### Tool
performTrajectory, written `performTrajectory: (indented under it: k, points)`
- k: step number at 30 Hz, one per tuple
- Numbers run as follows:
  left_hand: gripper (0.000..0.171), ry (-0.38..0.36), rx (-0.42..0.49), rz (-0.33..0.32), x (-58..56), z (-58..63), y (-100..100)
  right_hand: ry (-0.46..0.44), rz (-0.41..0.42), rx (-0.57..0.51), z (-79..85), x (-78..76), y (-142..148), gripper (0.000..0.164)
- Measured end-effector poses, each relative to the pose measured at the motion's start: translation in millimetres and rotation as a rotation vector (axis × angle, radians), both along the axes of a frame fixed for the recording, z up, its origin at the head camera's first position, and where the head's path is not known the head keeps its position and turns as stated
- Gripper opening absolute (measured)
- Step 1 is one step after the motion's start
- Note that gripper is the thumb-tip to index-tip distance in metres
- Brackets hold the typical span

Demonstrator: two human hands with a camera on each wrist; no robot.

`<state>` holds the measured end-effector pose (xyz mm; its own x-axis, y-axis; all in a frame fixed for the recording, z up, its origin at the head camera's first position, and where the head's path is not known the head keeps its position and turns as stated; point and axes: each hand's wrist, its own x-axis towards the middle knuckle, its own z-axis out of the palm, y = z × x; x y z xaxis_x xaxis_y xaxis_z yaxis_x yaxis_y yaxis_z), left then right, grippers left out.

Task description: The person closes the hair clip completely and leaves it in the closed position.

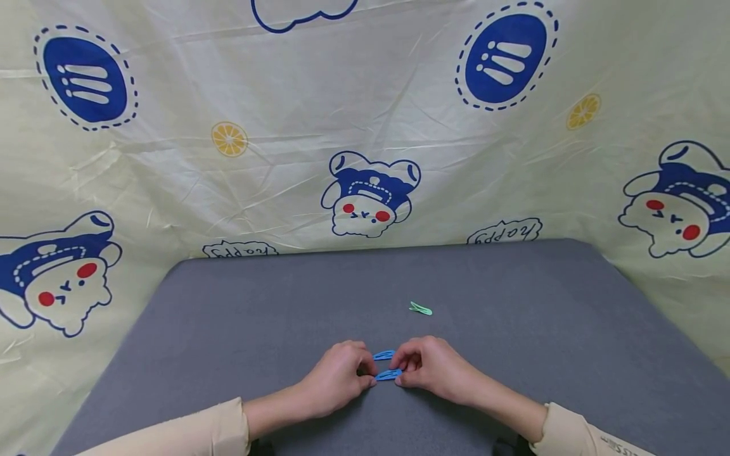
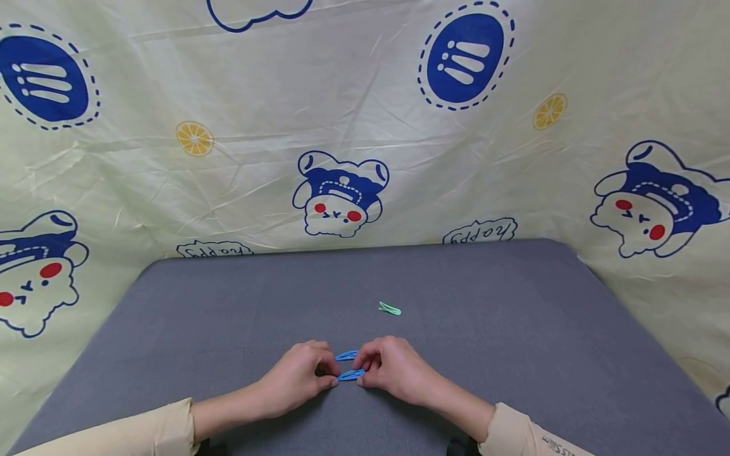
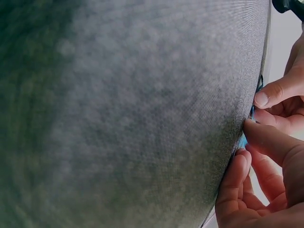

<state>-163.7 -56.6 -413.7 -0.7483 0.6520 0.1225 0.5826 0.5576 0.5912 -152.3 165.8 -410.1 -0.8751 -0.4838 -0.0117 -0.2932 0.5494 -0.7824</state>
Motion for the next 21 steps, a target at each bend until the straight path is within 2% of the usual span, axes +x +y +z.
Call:
performTrajectory:
  k: [11,16,21]
  points:
    - [0.008,0.006,-0.017,-0.03,0.8,5.4,-1.7,-0.047,0.02,-0.025,3.4,0.6,7.3,0.017]
    - [0.007,0.027,0.032,-0.037,-1.5,9.8,-4.4,-0.076,0.009,-0.084,7.5,4.0,13.2,0.018]
    - [0.009,-0.005,0.097,-0.031,-8.4,15.3,-9.0,-0.069,0.015,-0.122,12.2,6.9,18.8,0.02]
